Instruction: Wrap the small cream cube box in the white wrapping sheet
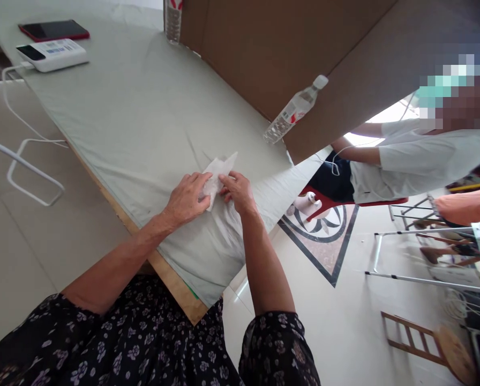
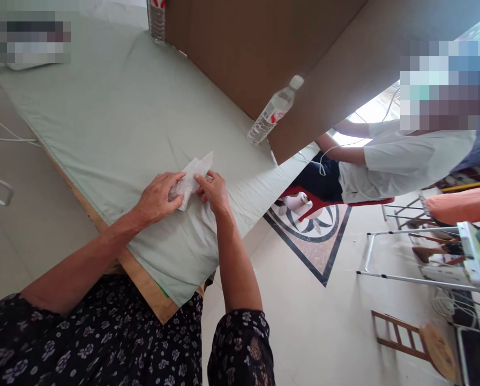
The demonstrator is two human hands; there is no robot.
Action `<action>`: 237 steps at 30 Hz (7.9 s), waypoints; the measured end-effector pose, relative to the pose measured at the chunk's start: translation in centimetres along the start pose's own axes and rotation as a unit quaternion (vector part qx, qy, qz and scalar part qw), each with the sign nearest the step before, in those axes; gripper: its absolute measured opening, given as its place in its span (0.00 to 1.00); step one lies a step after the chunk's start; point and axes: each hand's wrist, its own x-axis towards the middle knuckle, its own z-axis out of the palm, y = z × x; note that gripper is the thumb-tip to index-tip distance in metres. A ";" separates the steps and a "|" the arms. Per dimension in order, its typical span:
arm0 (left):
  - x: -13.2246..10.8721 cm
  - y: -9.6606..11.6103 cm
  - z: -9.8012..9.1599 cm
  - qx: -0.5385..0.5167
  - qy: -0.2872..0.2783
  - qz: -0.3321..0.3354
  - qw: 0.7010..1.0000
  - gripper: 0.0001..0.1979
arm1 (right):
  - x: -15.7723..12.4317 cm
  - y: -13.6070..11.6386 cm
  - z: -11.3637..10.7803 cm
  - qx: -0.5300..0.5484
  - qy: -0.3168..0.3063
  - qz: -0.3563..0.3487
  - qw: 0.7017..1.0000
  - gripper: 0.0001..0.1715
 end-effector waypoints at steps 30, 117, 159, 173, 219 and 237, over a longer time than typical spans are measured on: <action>-0.2 -1.5 1.2 -0.098 0.039 -0.025 0.994 0.21 | 0.2 -1.9 1.7 -0.015 -0.043 -0.176 0.983 0.13; 0.6 -4.0 -1.3 -0.337 -0.091 -0.091 0.933 0.30 | -7.1 3.0 2.6 -0.355 0.009 -0.373 0.857 0.20; 0.4 -4.0 -0.4 -0.232 -0.029 -0.042 0.971 0.39 | -3.6 2.9 0.3 -0.222 0.072 -0.356 0.905 0.09; 0.5 -4.4 0.8 -0.207 -0.024 -0.023 0.978 0.38 | -1.7 -1.8 1.5 -0.521 0.045 -0.436 0.732 0.14; 0.5 -2.4 -1.3 -0.372 0.017 -0.160 0.914 0.33 | -0.5 -0.7 3.2 -0.227 0.051 -0.218 0.948 0.16; 0.8 -4.3 -1.2 -0.187 0.107 -0.153 0.964 0.09 | 0.2 1.8 1.1 0.034 0.117 -0.183 0.975 0.14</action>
